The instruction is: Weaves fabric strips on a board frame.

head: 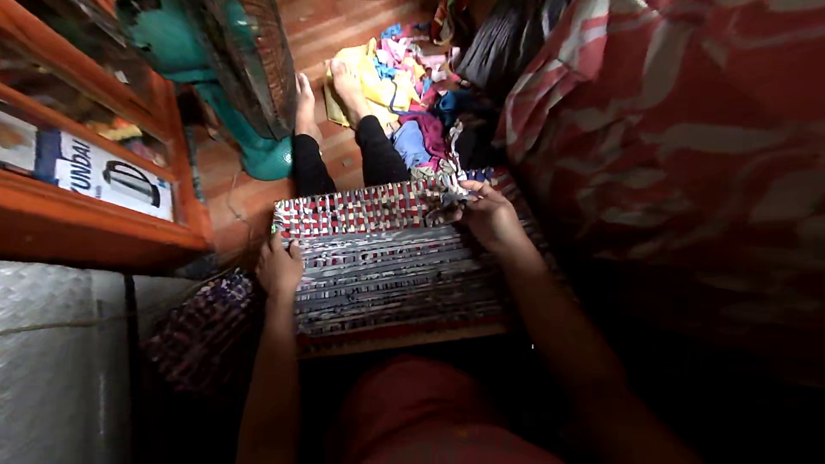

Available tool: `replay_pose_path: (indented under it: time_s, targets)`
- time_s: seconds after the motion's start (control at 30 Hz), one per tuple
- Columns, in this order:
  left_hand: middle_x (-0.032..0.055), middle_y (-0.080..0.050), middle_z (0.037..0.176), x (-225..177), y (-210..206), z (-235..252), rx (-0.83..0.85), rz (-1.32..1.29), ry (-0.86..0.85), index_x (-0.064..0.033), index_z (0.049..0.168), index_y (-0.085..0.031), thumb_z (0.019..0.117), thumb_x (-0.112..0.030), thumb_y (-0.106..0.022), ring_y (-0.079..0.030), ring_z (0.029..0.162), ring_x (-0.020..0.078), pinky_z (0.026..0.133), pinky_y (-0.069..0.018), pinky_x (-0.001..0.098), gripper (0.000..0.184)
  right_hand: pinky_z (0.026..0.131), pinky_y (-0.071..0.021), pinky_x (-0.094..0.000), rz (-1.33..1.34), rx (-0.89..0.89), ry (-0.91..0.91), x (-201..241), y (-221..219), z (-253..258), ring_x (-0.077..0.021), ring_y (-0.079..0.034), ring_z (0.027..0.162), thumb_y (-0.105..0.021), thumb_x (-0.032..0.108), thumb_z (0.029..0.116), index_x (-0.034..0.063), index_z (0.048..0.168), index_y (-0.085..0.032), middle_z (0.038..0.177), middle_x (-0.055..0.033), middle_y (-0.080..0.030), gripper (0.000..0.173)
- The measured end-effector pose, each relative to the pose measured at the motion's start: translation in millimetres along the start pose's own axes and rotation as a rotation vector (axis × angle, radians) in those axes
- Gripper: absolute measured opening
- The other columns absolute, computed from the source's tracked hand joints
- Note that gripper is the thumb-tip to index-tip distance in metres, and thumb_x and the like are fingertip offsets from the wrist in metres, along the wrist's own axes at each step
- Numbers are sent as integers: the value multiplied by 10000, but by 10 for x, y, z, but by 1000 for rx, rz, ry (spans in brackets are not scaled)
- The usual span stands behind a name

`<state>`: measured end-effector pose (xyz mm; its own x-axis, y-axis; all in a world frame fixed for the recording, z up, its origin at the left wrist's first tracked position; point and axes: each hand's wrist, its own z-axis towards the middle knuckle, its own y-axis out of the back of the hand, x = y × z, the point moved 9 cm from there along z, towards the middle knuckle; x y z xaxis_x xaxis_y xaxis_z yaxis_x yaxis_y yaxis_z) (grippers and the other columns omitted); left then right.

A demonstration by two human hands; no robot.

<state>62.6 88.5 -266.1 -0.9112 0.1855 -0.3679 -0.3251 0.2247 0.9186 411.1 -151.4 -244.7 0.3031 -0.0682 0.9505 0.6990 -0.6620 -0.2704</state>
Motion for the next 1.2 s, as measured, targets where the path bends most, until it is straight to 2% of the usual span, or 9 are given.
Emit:
replay_pose_path:
  time_s: [0.07, 0.13, 0.27, 0.4, 0.5, 0.6, 0.7, 0.83, 1.2]
  targets:
    - [305, -438, 1541, 38, -39, -8, 23, -24, 31, -83, 1567, -418, 1099, -383, -463, -506, 1334, 533, 1050, -402, 719, 558, 682, -555, -234, 22, 104, 44, 106, -44, 9, -42, -600, 672, -444, 13, 921, 81, 1325, -500, 827, 60, -610, 414]
    - [307, -449, 1531, 56, -44, -8, 10, -58, 28, -83, 1553, -438, 1095, -380, -479, -515, 1319, 543, 1034, -410, 729, 547, 723, -551, -244, -243, 93, 195, 367, 24, 17, -41, -586, 735, -560, -49, 835, 68, 1356, -522, 886, 45, -587, 535]
    - [298, -450, 1532, 76, -66, 2, 32, -75, 41, -95, 1555, -431, 1091, -386, -490, -512, 1328, 529, 1038, -412, 720, 550, 905, -529, -592, -1134, -298, 182, 752, 206, -12, -455, -631, 1105, -687, -79, 838, 27, 1386, -589, 1305, -312, -572, 567]
    - [318, -469, 1500, 146, -2, 79, 23, -239, 51, -38, 1588, -324, 1070, -284, -558, -519, 1331, 505, 1071, -419, 680, 619, 849, -525, -686, -1355, -521, -72, 588, 474, 15, -538, -634, 1085, -672, 75, 913, 40, 1308, -644, 1443, -341, -473, 397]
    - [348, -541, 1414, 340, 53, 183, 52, -295, 103, 23, 1578, -289, 1071, -295, -557, -549, 1300, 516, 1075, -425, 679, 656, 1052, -321, -780, -1348, -569, -200, 429, 817, 36, -595, -371, 1394, -668, 395, 959, 25, 1399, -579, 1542, -364, -370, 582]
    - [369, -535, 1406, 467, 76, 162, 223, -221, 181, 83, 1478, -444, 1108, -432, -440, -508, 1336, 525, 1104, -366, 693, 635, 1119, -276, -751, -1177, -477, -380, 169, 1064, 14, -585, -316, 1445, -632, 613, 952, -3, 1608, -251, 1574, -395, -306, 978]
    - [356, -527, 1415, 482, -20, 61, 282, -318, 212, 86, 1423, -515, 1120, -482, -326, -492, 1356, 477, 1123, -356, 640, 671, 1102, -399, -655, -1012, -390, -434, -45, 1146, 53, -491, -519, 1332, -590, 591, 991, -51, 1558, -303, 1428, -350, -522, 903]
    - [328, -428, 1540, 481, 69, -141, 292, -368, 249, 87, 1503, -421, 1143, -420, -230, -387, 1473, 437, 1200, -285, 593, 650, 1066, -433, -639, -952, -348, -395, 41, 1016, 34, -451, -583, 1256, -567, 507, 1033, -68, 1443, -481, 1335, -321, -601, 712]
    - [370, -411, 1531, 1244, 962, -623, 59, -340, 236, 125, 1511, -380, 1153, -344, -230, -391, 1466, 453, 1209, -274, 576, 609, 1051, -439, -643, -954, -157, -373, 127, 104, 102, -457, -580, 1265, -587, 464, 1026, 32, 1542, -384, 1357, -307, -593, 704]
